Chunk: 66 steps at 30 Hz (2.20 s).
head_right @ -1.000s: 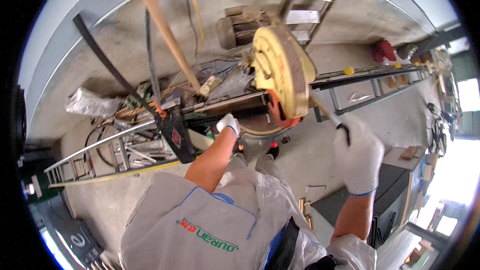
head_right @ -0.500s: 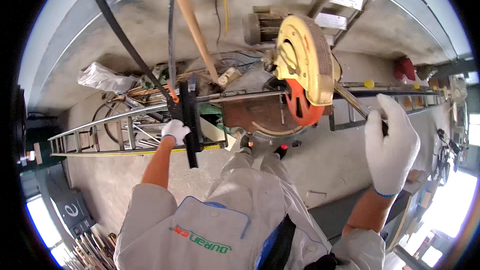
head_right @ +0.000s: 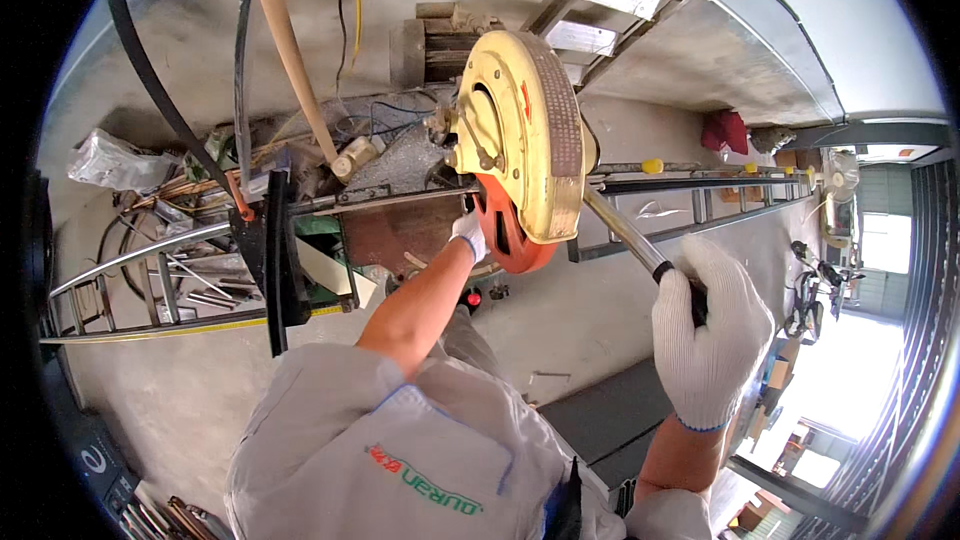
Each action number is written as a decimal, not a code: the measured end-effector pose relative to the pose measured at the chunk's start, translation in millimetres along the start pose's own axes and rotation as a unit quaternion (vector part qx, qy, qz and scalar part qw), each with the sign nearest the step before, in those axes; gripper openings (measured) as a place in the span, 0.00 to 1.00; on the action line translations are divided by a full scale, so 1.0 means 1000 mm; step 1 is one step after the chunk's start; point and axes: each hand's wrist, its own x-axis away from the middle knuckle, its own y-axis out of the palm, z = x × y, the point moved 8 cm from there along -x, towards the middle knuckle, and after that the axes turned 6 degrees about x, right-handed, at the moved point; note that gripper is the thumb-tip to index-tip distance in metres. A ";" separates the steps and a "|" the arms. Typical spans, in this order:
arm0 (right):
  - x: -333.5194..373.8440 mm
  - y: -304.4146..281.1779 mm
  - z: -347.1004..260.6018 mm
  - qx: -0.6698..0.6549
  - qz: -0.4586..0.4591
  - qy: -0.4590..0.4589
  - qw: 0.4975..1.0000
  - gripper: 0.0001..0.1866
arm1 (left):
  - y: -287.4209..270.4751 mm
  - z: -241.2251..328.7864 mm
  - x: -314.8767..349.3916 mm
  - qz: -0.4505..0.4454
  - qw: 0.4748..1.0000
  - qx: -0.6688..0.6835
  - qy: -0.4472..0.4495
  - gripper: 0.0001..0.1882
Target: The person measures and cuts long black metal strips using a circular saw, then organizes the cut pieces on a workbench.
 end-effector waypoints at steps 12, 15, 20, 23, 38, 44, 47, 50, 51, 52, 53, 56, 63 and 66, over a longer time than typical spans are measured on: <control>-0.001 0.000 0.003 -0.015 0.006 0.043 0.999 0.11 | -0.124 0.117 0.110 0.291 0.950 0.069 0.094 0.23; 0.000 -0.001 0.002 -0.017 -0.005 0.062 0.998 0.13 | -0.196 0.165 0.122 0.332 0.929 0.074 0.145 0.30; 0.005 -0.001 0.010 0.003 0.005 0.051 0.999 0.14 | -0.229 0.209 0.138 0.346 0.919 0.091 0.164 0.27; 0.004 0.000 0.007 0.004 0.008 0.032 0.999 0.14 | -0.236 0.219 0.148 0.350 0.915 0.107 0.168 0.30; 0.001 0.003 0.005 -0.013 0.013 0.064 0.998 0.13 | -0.108 0.108 0.062 0.255 0.965 0.044 -0.048 0.18; 0.016 0.007 -0.003 0.061 -0.073 0.079 0.992 0.13 | -0.119 0.105 0.043 0.261 0.960 0.094 -0.049 0.11; 0.065 0.023 0.008 0.085 -0.121 0.104 0.984 0.12 | -0.114 0.104 0.047 0.284 0.952 0.104 -0.048 0.13; 0.128 0.060 0.018 0.123 -0.202 0.128 0.963 0.17 | -0.131 0.120 0.056 0.303 0.950 0.062 -0.036 0.11; 0.151 0.075 0.024 0.140 -0.256 0.168 0.942 0.18 | -0.132 0.134 0.064 0.307 0.950 -0.060 -0.022 0.10; 0.174 0.091 0.033 0.156 -0.308 0.211 0.914 0.18 | -0.129 0.150 0.072 0.298 0.927 -0.225 -0.019 0.10; 0.190 0.107 0.042 0.102 -0.313 0.230 0.916 0.19 | -0.118 0.166 0.078 0.250 0.853 -0.457 -0.023 0.10; 0.250 0.175 0.082 -0.029 -0.395 0.363 0.843 0.16 | -0.046 0.172 0.111 0.037 0.379 -0.925 -0.005 0.15; 0.288 0.241 0.090 0.003 -0.360 0.360 0.861 0.22 | -0.073 0.182 0.093 0.080 0.347 -0.934 0.010 0.21; 0.300 0.249 0.100 -0.002 -0.355 0.366 0.860 0.23 | -0.093 0.170 0.066 0.065 0.354 -0.933 0.003 0.22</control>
